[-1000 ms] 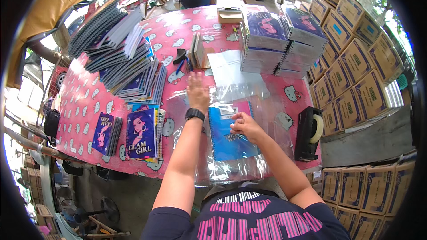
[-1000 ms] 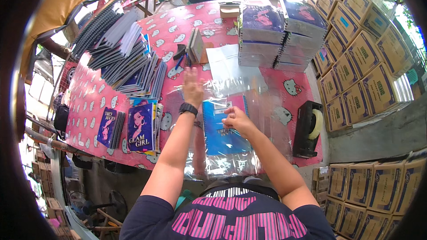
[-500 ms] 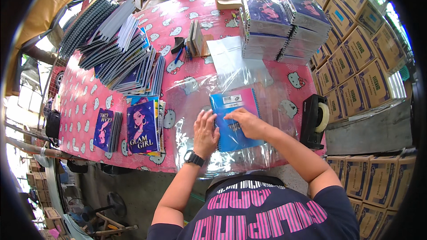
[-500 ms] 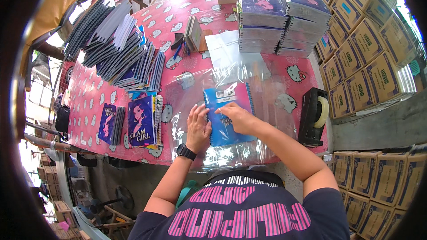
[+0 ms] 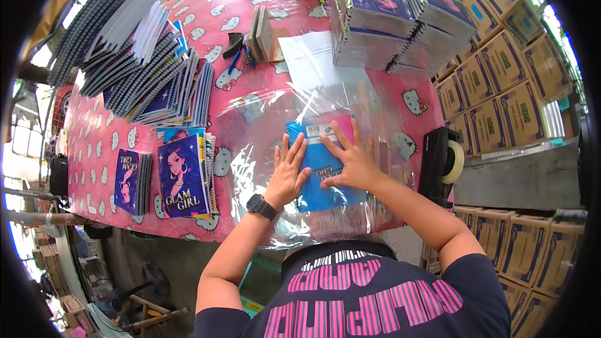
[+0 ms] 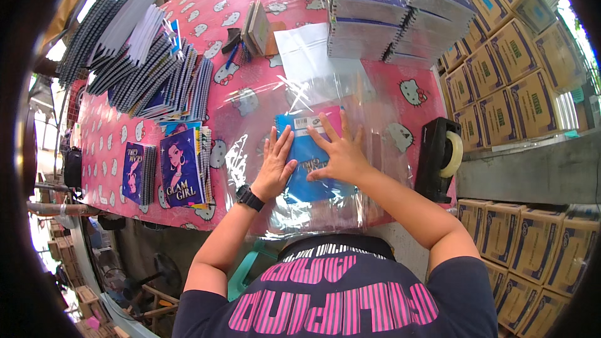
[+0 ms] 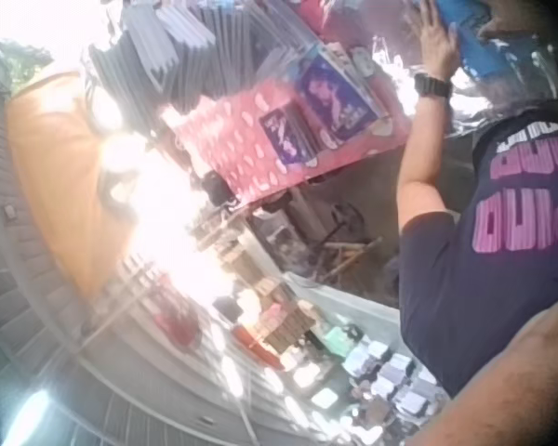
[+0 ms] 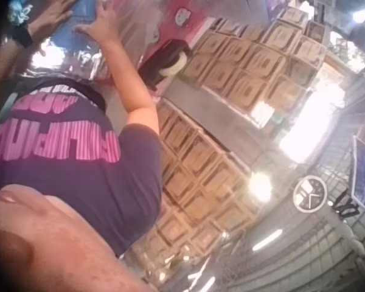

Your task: The person places individual notebooks into clear plastic bags, folds the bags, and secures them with adhesive tape.

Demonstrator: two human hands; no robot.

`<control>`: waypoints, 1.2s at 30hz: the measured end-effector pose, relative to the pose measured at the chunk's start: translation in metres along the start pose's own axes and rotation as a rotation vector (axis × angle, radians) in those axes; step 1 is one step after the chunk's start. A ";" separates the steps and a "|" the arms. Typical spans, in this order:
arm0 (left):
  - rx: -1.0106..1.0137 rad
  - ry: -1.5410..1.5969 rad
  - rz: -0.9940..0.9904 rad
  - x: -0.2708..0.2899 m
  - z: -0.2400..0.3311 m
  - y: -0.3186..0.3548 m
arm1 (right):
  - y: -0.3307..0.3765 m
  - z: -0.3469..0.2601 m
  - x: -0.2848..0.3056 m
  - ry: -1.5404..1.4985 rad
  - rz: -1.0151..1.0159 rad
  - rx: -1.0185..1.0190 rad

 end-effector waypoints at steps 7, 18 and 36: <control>0.013 -0.244 -0.052 0.003 0.011 -0.009 | -0.010 -0.009 0.000 0.045 0.005 -0.046; 0.003 -0.427 -0.098 -0.007 0.032 -0.052 | 0.026 -0.009 -0.011 -0.052 0.306 -0.059; 0.029 -0.398 -0.133 -0.009 0.038 -0.053 | 0.247 0.165 0.010 -1.083 0.830 -0.880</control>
Point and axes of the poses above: each hand's wrist, its own y-axis away from the middle knuckle, its own x-axis out of the back of the hand, z = x × y, the point moved 4 cm from there along -y, towards the middle knuckle, and after that the axes turned 5 degrees about y, right-handed, at the moved point
